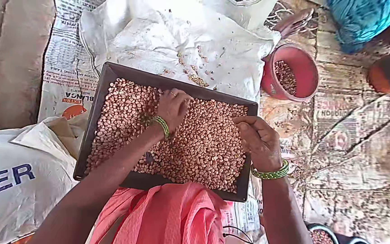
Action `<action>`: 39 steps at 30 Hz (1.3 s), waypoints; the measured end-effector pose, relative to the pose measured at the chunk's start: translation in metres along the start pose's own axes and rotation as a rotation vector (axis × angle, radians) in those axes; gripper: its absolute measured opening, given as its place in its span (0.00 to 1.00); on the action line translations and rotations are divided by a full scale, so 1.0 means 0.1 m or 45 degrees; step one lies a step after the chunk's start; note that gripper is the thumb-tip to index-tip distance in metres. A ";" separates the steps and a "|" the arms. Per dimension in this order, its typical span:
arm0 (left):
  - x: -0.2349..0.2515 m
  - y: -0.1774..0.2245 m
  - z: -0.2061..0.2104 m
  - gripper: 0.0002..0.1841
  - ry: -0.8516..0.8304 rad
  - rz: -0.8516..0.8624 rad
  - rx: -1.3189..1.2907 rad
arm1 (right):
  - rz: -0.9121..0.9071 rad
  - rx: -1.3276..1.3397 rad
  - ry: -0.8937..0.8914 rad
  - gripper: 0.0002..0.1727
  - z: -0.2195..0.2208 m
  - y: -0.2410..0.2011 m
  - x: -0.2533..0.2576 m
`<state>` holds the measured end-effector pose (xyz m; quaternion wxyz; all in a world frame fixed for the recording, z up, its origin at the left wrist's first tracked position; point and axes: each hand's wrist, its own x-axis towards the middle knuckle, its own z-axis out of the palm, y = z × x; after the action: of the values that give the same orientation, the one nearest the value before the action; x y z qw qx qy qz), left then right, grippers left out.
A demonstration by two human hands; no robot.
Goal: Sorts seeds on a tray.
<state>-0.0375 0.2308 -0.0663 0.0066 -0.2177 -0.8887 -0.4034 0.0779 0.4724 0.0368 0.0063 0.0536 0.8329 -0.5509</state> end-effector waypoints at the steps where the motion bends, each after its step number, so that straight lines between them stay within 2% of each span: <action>1: -0.01 0.09 0.09 0.15 -0.007 0.003 -0.055 | 0.000 0.008 0.018 0.13 -0.01 0.00 0.01; 6: -0.26 0.67 0.49 0.16 -0.098 0.148 -0.302 | 0.034 0.001 0.047 0.13 -0.04 0.00 -0.01; 9: -0.57 1.10 0.48 0.21 -0.529 0.115 -0.331 | 0.047 -0.048 0.036 0.13 -0.01 0.01 -0.01; 11: -0.77 1.31 0.40 0.23 -0.761 0.168 -0.354 | 0.055 -0.051 0.018 0.13 0.01 0.02 0.00; 14: -0.97 1.39 0.15 0.19 -0.964 0.329 -0.468 | 0.047 -0.106 -0.046 0.13 0.11 0.02 0.05; 20: -1.17 0.92 -0.54 0.16 -0.934 0.430 -0.669 | -0.228 -0.870 -0.342 0.16 0.81 0.01 0.24; 23: -1.13 0.65 -1.01 0.19 -1.035 0.181 -0.421 | -0.317 -1.245 -0.339 0.14 1.16 0.04 0.33; 25: -1.04 0.50 -1.23 0.19 -0.969 -0.081 -0.201 | -0.265 -1.372 -0.388 0.13 1.26 0.00 0.38; 28: -0.81 0.26 -1.29 0.14 -0.650 -0.280 0.101 | -0.199 -1.356 -0.420 0.13 1.27 -0.05 0.42; 31: -0.46 0.04 -1.10 0.12 -0.404 -0.221 0.284 | -0.033 -1.097 -0.447 0.16 1.12 -0.08 0.47; 32: -0.35 -0.02 -1.03 0.13 -0.388 -0.173 0.332 | 0.038 -0.977 -0.451 0.17 1.03 -0.11 0.47; 35: -0.15 -0.18 -0.81 0.13 -0.363 0.076 0.485 | -0.015 -0.729 -0.328 0.15 0.71 -0.06 0.41; 37: -0.10 -0.25 -0.75 0.12 -0.366 0.217 0.544 | -0.052 -0.647 -0.220 0.14 0.46 -0.01 0.36; 39: -0.08 -0.24 -0.74 0.11 -0.399 0.263 0.572 | -0.042 -0.618 -0.124 0.14 0.21 0.00 0.32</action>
<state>-0.0519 0.1606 -0.0354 -0.0418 -0.3596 -0.9191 -0.1553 0.0450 0.4563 0.0260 0.0499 0.0103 0.9403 -0.3365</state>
